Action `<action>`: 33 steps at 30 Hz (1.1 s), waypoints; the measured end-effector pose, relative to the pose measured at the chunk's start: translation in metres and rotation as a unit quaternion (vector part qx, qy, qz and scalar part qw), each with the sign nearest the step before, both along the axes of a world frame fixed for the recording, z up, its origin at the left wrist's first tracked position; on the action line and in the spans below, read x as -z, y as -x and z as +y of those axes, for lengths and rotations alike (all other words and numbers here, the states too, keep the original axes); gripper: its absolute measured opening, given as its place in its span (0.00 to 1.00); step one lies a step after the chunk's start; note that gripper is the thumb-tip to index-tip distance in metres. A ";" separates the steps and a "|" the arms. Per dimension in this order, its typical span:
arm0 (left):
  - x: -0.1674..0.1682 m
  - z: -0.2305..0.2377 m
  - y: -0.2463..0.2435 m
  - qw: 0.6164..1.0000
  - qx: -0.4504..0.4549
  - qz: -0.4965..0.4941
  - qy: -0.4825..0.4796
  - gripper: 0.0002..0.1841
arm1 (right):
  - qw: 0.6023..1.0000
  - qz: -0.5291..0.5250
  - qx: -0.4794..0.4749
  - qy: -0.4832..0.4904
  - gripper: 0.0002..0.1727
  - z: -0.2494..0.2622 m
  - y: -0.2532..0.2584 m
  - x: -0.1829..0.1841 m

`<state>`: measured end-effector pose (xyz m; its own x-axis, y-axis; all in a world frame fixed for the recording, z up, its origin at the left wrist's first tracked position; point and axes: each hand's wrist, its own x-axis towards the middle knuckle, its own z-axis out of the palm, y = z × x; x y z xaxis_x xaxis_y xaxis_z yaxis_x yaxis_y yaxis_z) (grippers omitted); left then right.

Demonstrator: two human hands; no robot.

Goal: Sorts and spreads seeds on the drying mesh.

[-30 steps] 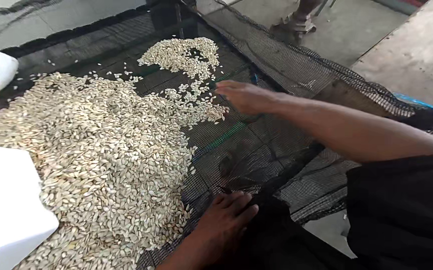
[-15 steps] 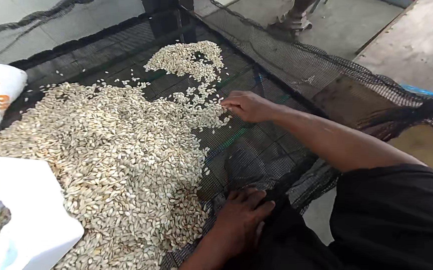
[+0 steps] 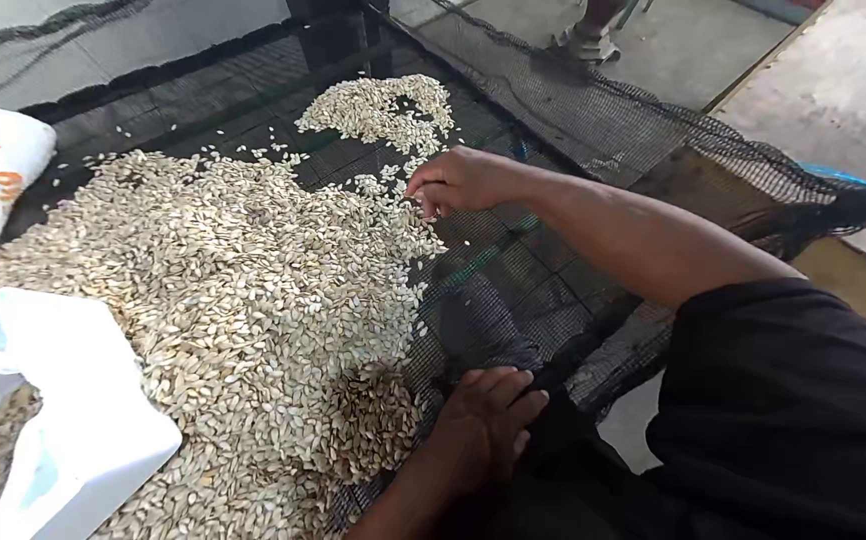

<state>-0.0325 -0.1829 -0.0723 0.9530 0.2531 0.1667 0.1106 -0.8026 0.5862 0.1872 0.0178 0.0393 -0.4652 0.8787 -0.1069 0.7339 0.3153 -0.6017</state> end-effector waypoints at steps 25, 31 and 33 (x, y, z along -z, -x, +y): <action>0.004 0.014 -0.007 0.994 -0.030 -0.055 0.088 0.13 | 0.962 -0.183 0.154 -0.134 0.37 0.082 -0.117 0.108; 0.006 0.014 -0.006 0.993 -0.037 -0.068 0.094 0.12 | 0.973 -0.144 0.079 -0.160 0.36 0.050 -0.074 0.109; 0.006 0.013 -0.005 0.992 -0.043 -0.077 0.088 0.12 | 0.975 -0.110 0.068 -0.183 0.34 0.045 -0.065 0.112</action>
<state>-0.0271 -0.1699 -0.0787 0.8936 0.3702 0.2538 0.0726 -0.6772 0.7322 0.2520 0.0623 -0.0725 -0.3435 0.9285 0.1411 0.8824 0.3705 -0.2899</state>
